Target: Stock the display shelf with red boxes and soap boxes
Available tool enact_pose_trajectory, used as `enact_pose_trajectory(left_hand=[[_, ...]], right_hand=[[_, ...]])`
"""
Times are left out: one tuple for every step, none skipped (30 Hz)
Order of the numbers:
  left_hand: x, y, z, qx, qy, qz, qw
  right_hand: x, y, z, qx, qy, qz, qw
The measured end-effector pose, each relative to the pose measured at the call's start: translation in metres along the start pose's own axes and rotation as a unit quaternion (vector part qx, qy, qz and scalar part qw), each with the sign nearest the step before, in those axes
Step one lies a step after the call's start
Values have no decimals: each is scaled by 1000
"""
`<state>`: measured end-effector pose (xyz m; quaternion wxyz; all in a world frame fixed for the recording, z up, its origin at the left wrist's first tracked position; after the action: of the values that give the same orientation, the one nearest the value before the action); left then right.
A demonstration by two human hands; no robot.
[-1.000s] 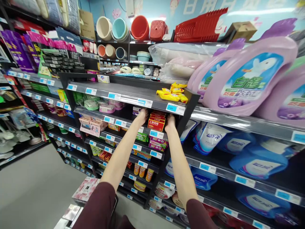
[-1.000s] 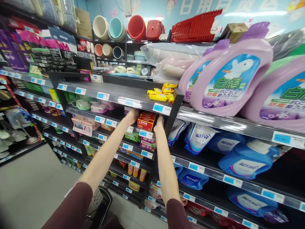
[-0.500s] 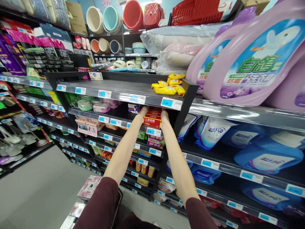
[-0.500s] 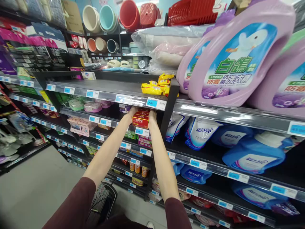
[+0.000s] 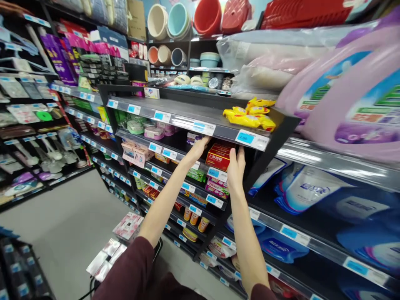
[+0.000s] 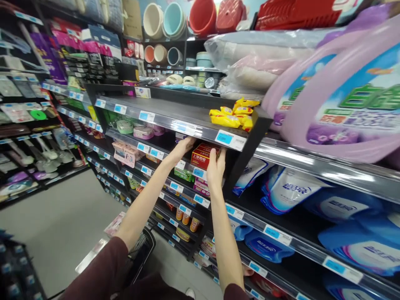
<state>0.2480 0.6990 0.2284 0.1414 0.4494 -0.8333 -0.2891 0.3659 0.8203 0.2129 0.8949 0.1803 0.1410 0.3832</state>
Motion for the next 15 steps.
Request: enact_pose_trajectory(left_hand=[[7,-24,-10,-16,4,-17,1000],[13,-50,-25,-80,23,-26,996],[16,-80,-38,-132,47,-35,990],[19,-110,-45,-155,70,-45,984],[22,-141,-47,-170,82,-70,980],[25,-171,-44,-165,97,-90,977],[27,-200,-38,-160,123,-112,973],[30,-229,-27,-135,160,-129,969],[35,-257,-11,-86,205,-146,964],[42,-287,5,-40,240,-168,955],[51,-318,21,12,266,-191,945],[58,-349,39,77,286,-185,937],[65,-382,54,140,304,-168,927],[70,-415,68,209,318,-129,916],[72,-447,79,274,331,-66,901]], right_hand=[[1,-22,11,63,-66,1,996],[1,-46,19,116,-108,6,987],[0,-71,22,150,-122,20,981],[-3,-95,20,169,-110,42,979],[-9,-119,13,174,-88,75,978],[-17,-143,0,170,-69,115,976],[-26,-166,-16,160,-56,160,972],[-37,-190,-37,140,-58,204,967],[-46,-212,-61,104,-71,235,964],[-55,-233,-87,58,-88,270,957],[-63,-256,-113,13,-106,313,944],[-69,-279,-138,-28,-131,369,920],[-74,-305,-160,-53,-163,439,882],[-76,-332,-180,-64,-204,516,829],[-74,-360,-197,-61,-254,594,761]])
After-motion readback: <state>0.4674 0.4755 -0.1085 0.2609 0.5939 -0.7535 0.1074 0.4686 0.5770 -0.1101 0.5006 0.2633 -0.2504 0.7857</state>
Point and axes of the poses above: each hand's wrist, its own y-axis towards the middle knuckle, its own x-axis out of the back of the hand, z = x × y, the point moved 6 cm from there along y, towards the middle knuckle, and after that the axes turned 12 degrees about -x, right-handed, at the moved point
